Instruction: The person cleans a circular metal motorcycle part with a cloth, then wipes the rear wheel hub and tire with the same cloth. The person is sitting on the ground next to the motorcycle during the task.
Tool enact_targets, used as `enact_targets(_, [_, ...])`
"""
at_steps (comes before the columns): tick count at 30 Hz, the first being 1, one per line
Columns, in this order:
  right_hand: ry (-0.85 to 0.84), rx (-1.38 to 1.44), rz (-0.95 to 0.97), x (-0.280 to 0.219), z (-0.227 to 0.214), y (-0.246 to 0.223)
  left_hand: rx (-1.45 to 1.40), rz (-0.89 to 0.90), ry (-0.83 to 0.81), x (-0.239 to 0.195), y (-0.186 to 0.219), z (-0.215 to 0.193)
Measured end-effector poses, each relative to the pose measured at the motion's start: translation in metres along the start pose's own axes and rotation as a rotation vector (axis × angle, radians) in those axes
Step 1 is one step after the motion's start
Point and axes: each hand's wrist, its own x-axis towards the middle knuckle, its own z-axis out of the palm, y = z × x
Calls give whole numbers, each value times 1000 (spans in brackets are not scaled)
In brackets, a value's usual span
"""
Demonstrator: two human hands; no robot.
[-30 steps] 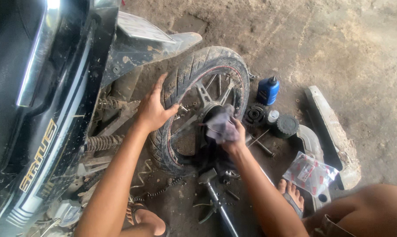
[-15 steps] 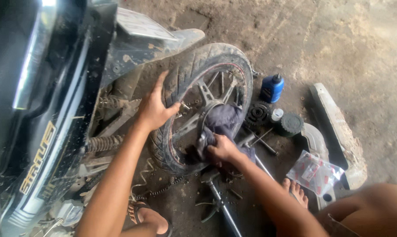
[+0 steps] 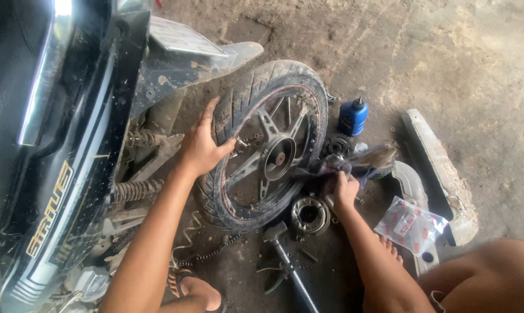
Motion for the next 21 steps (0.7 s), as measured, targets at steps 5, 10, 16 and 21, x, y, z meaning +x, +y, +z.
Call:
enact_targets(5, [-172,-40,-42,-64,-6,-122,-10,10,-3,0,4,-1])
enact_targets(10, [-418,-412,-357,-64,16,-140,4,19,-1,1,2,-1])
enact_targets(16, [-413,-1119,-890,-44,41,-107,-3,11,-13,0,1,-1])
enact_targets(21, [-257,-1469,-1346,-41,50,-97,8,24,-3,3,-3,0])
